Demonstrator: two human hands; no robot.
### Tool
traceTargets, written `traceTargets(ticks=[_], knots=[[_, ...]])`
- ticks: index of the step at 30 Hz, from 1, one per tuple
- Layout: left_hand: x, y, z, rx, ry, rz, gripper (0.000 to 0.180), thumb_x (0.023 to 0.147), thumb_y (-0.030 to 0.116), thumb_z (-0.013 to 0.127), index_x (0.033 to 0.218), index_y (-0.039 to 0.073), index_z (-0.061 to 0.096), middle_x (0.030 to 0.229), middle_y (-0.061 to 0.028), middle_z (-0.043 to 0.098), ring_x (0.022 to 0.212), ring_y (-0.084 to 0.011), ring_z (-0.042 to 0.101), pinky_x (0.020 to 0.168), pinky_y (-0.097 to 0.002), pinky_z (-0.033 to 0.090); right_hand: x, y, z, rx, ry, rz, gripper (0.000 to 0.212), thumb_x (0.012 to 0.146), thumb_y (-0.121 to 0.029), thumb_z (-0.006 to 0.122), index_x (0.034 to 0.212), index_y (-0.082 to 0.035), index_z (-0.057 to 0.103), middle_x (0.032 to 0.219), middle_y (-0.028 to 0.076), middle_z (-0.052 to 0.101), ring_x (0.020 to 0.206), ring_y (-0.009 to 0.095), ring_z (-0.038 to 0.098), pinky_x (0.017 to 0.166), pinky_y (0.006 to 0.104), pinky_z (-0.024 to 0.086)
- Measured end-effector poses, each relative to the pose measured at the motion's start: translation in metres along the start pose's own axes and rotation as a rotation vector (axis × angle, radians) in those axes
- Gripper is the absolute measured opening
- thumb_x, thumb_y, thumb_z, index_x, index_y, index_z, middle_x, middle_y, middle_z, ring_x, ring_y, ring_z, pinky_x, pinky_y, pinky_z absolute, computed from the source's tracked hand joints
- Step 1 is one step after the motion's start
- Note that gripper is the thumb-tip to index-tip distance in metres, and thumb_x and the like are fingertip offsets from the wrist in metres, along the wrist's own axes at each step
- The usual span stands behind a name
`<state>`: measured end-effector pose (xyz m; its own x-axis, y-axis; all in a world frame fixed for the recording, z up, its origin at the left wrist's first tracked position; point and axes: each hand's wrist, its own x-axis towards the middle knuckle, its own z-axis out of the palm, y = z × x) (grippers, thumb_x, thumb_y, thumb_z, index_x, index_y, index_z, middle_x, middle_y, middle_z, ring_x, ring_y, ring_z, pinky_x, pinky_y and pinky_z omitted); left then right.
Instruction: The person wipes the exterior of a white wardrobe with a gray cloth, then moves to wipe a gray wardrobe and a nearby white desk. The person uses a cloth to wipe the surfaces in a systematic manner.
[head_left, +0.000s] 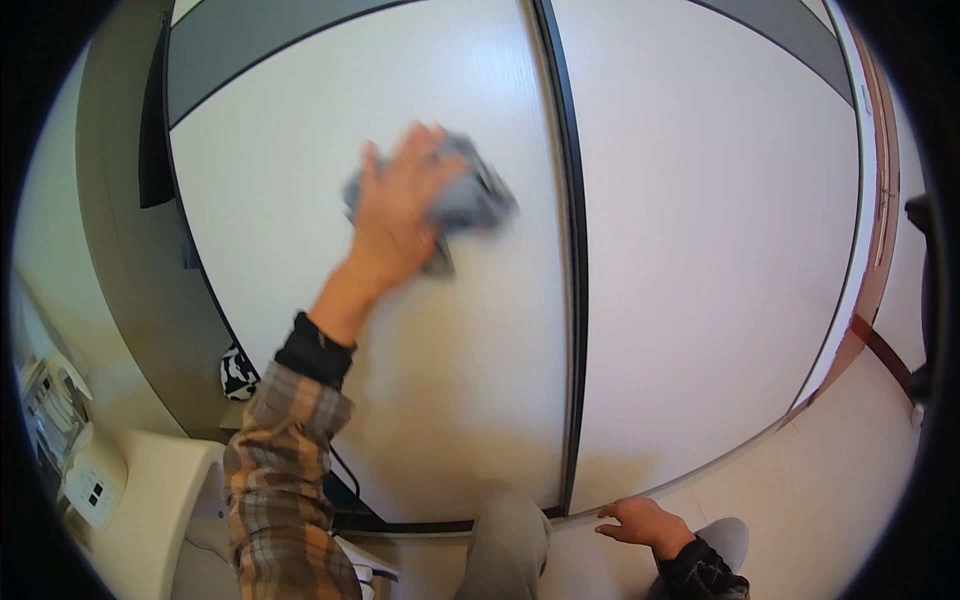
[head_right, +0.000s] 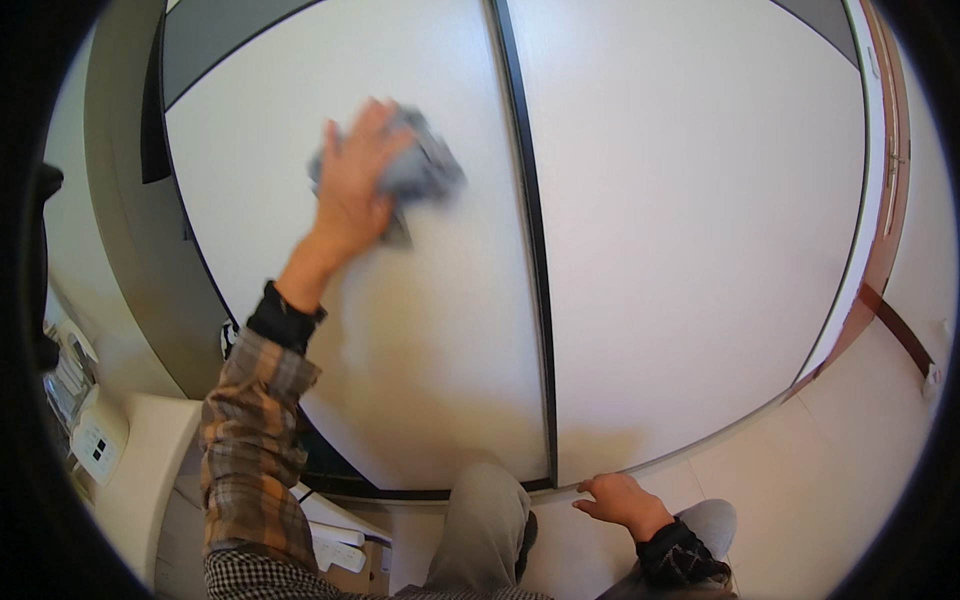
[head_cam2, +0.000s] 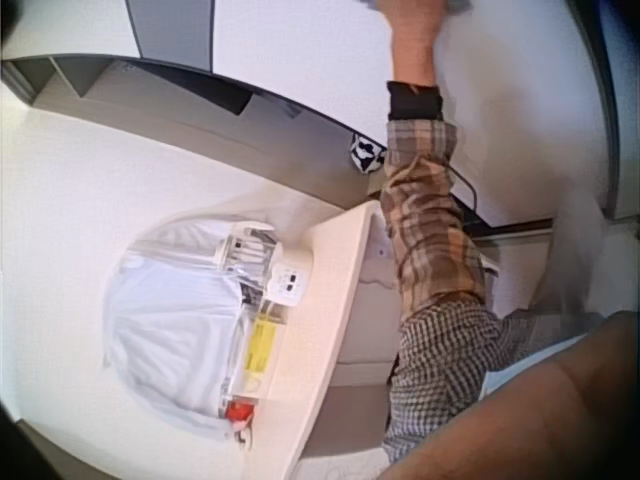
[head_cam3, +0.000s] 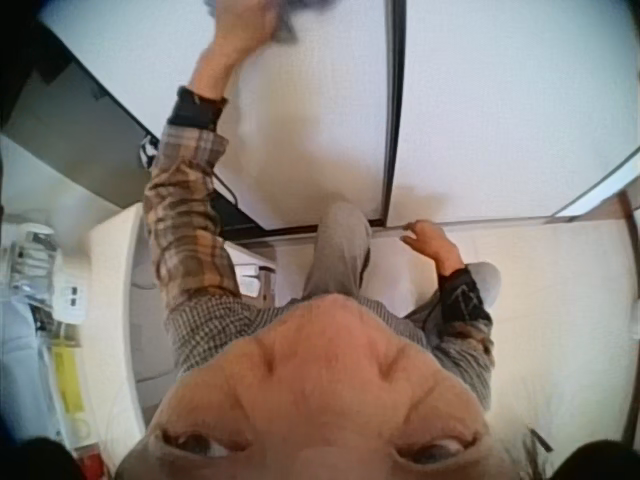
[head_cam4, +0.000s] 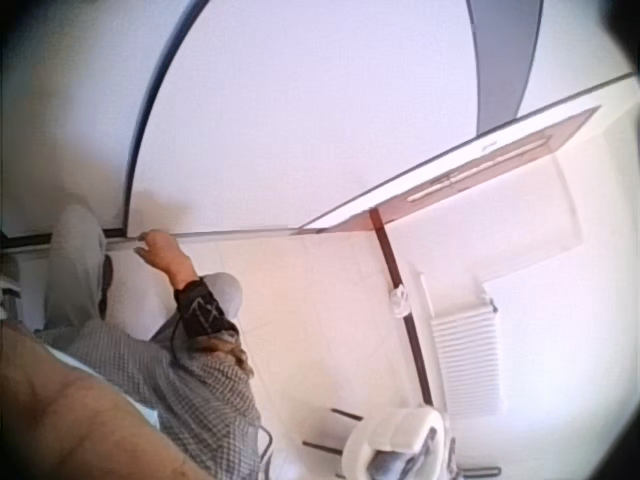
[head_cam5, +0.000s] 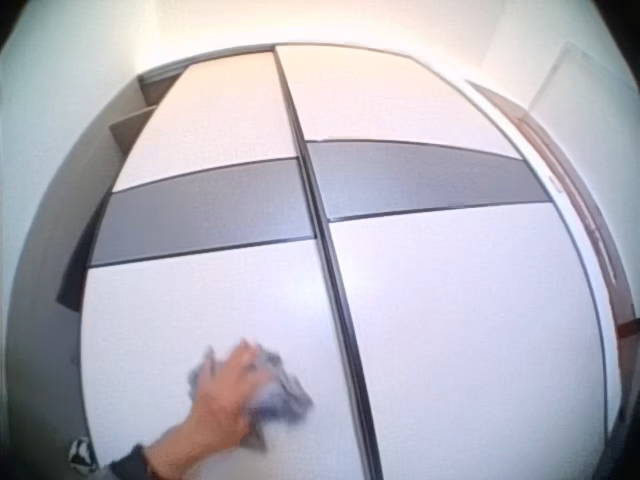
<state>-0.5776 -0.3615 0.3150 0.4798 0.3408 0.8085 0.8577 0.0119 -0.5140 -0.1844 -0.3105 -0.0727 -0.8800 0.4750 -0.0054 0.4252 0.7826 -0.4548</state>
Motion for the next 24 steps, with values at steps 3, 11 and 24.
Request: traceTargets(ticks=[3, 11, 24], knots=[[0.047, -0.078, -0.021, 0.206, 0.405, -0.225, 0.057, 0.089, 0.013, 0.065, 0.144, 0.016, 0.053, 0.157, -0.0141, 0.043, 0.150, -0.0346, 0.033, 0.116, -0.0710, 0.015, 0.010, 0.009, 0.004, -0.038, -0.010, 0.056, 0.039, 0.091, -0.041, 0.068, 0.111, -0.008, 0.074, 0.096, 0.019, 0.073, 0.099, 0.038, 0.068, 0.087, 0.0462, 0.054], [-0.014, -0.014, -0.020, 0.012, 0.013, 0.012, 0.070, 0.075, 0.007, 0.072, 0.142, 0.017, 0.055, 0.156, -0.0157, 0.045, 0.149, -0.0360, 0.036, 0.116, -0.0690, 0.019, 0.036, 0.025, 0.020, 0.007, -0.112, 0.015, 0.042, 0.091, -0.043, 0.067, 0.114, -0.008, 0.073, 0.098, 0.019, 0.074, 0.099, 0.039, 0.068, 0.088, 0.0464, 0.054], [-0.004, -0.071, -0.020, 0.299, 0.368, -0.245, 0.063, 0.089, 0.020, 0.069, 0.147, 0.007, 0.048, 0.156, -0.0196, 0.041, 0.148, -0.0406, 0.033, 0.118, -0.0639, 0.022, 0.055, 0.035, 0.029, -0.056, -0.170, 0.053, 0.039, 0.090, -0.044, 0.067, 0.110, -0.012, 0.075, 0.100, 0.017, 0.074, 0.100, 0.038, 0.068, 0.090, 0.0464, 0.054]])
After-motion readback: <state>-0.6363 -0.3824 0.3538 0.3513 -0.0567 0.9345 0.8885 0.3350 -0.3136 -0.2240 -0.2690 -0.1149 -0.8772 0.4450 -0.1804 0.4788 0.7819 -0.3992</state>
